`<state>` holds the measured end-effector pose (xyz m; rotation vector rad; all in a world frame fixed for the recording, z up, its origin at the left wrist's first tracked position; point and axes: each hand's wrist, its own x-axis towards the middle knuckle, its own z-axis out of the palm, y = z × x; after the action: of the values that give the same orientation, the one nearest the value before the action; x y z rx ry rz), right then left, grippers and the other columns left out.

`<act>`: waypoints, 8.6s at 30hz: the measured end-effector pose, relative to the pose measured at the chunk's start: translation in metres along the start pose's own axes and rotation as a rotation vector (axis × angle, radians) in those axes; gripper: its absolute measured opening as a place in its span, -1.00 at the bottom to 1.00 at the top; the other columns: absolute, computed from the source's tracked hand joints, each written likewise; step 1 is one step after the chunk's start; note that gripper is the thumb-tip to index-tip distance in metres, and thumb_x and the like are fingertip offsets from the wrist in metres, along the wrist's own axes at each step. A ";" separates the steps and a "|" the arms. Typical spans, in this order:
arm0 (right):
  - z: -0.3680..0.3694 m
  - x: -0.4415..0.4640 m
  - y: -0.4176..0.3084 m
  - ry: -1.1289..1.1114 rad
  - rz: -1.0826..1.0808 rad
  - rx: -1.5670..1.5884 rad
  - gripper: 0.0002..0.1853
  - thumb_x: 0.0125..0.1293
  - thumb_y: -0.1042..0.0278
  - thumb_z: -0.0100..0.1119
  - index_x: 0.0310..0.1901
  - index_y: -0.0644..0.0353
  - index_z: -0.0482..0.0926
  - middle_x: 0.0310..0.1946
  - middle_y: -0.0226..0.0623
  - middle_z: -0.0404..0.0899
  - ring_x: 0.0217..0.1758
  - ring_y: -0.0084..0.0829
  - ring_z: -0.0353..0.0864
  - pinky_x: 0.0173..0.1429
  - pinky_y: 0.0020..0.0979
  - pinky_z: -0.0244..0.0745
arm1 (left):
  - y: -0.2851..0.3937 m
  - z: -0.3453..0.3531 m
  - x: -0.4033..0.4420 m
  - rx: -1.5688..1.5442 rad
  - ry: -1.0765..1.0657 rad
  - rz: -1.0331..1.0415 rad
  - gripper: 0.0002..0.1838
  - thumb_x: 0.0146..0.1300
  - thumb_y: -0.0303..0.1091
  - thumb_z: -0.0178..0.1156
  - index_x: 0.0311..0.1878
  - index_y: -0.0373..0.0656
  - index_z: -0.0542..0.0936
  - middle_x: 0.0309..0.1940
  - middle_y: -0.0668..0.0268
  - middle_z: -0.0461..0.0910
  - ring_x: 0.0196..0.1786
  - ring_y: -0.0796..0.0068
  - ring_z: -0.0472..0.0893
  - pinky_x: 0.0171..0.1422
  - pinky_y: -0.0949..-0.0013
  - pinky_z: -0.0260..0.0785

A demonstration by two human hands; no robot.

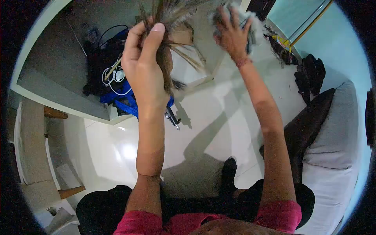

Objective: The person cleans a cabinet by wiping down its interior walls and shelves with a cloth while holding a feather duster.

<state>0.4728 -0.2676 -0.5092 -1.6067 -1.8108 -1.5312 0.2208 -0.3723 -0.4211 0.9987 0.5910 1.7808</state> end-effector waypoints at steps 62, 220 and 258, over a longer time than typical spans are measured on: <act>0.017 -0.069 -0.080 0.076 0.340 1.259 -0.60 0.40 0.31 -0.09 0.24 0.20 0.31 0.03 -0.22 0.49 0.12 -0.34 0.45 0.12 -0.45 0.41 | -0.026 0.008 -0.008 -0.149 0.033 -0.030 -0.85 0.17 -0.35 0.21 -0.21 -0.13 0.54 -0.48 0.53 0.49 -0.59 0.79 0.37 -0.63 0.65 0.15; 0.026 -0.163 -0.212 -0.674 0.549 0.592 -0.35 0.35 -0.15 -0.23 0.40 -0.05 0.08 0.44 -0.27 -0.04 0.47 0.14 -0.22 0.47 0.08 -0.30 | -0.115 -0.071 0.004 0.245 0.144 -0.413 -0.82 0.17 -0.37 0.03 -0.43 -0.28 0.51 -0.64 0.47 0.33 -0.58 0.67 0.23 -0.50 0.50 0.06; 0.014 -0.174 -0.208 0.189 2.124 1.678 -0.26 0.40 -0.02 -0.11 0.33 0.50 -0.01 0.31 0.05 0.10 0.30 -0.13 0.19 0.41 -0.31 -0.02 | -0.137 -0.075 0.003 0.269 0.162 -0.453 -0.81 0.17 -0.37 0.03 -0.43 -0.29 0.53 -0.65 0.48 0.34 -0.61 0.68 0.26 -0.54 0.51 0.05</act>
<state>0.3635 -0.3144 -0.7530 -1.0191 -0.0393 0.7123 0.2273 -0.3100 -0.5640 0.8185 1.0890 1.4062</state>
